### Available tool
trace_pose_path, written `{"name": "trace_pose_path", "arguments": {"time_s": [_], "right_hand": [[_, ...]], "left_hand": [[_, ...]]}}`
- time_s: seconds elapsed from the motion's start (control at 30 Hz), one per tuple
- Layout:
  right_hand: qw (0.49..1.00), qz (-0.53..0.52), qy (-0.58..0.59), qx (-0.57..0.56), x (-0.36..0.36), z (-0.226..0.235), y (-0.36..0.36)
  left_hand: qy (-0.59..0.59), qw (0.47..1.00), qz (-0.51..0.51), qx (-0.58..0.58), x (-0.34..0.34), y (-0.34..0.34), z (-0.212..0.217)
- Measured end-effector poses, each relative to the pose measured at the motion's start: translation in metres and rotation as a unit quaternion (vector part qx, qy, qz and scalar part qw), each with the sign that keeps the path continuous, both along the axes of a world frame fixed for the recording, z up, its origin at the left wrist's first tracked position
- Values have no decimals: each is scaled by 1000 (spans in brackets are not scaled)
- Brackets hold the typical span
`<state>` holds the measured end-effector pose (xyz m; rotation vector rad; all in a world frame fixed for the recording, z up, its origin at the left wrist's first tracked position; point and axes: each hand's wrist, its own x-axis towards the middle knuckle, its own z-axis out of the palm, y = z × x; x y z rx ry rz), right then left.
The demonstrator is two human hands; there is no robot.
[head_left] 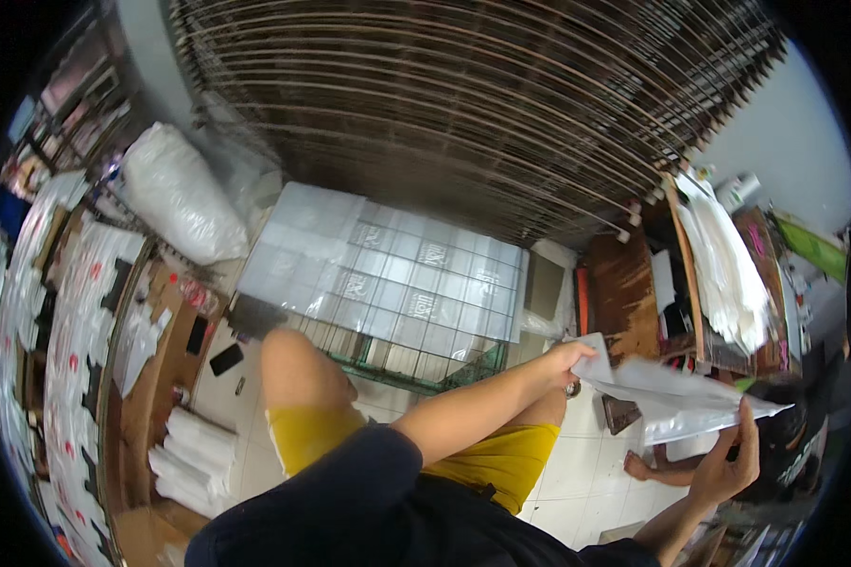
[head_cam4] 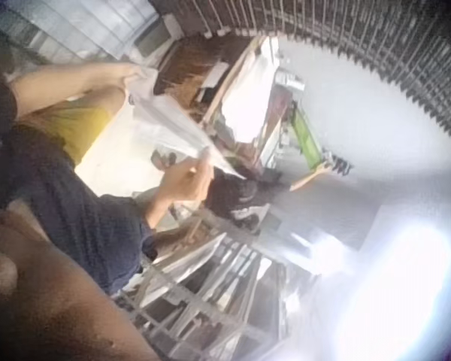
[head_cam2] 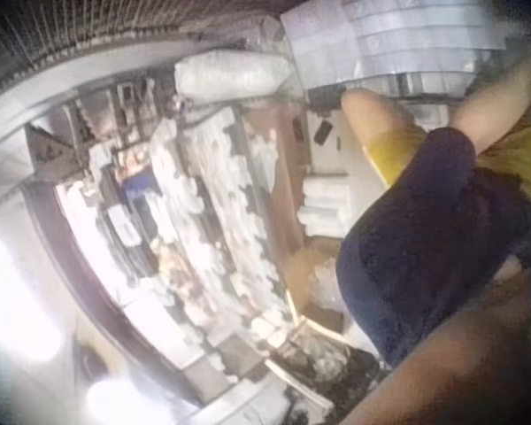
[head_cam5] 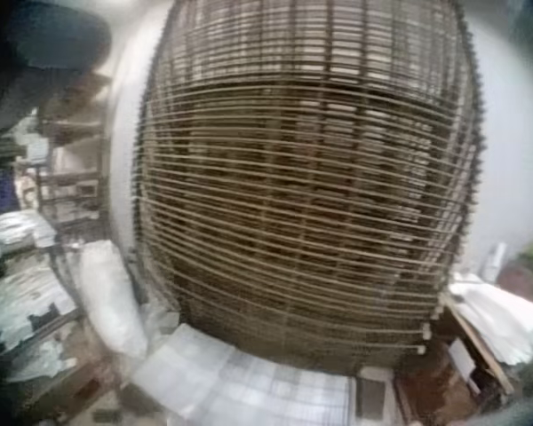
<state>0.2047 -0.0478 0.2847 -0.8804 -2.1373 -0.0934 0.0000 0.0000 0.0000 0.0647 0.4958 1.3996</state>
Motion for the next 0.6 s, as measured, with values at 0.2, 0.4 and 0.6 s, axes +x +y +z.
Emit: {"name": "trace_pose_path", "arguments": {"time_s": [0.2, 0.4, 0.6], "right_hand": [[900, 145, 249, -328, -48, -95, 26], [698, 135, 335, -618, -145, -246, 32], [632, 119, 248, -724, -292, -332, 21]], "left_hand": [[5, 976, 166, -144, -109, -80, -51], [121, 885, 340, -295, -242, -214, -71], [179, 803, 417, -387, -352, -299, -97]]}}
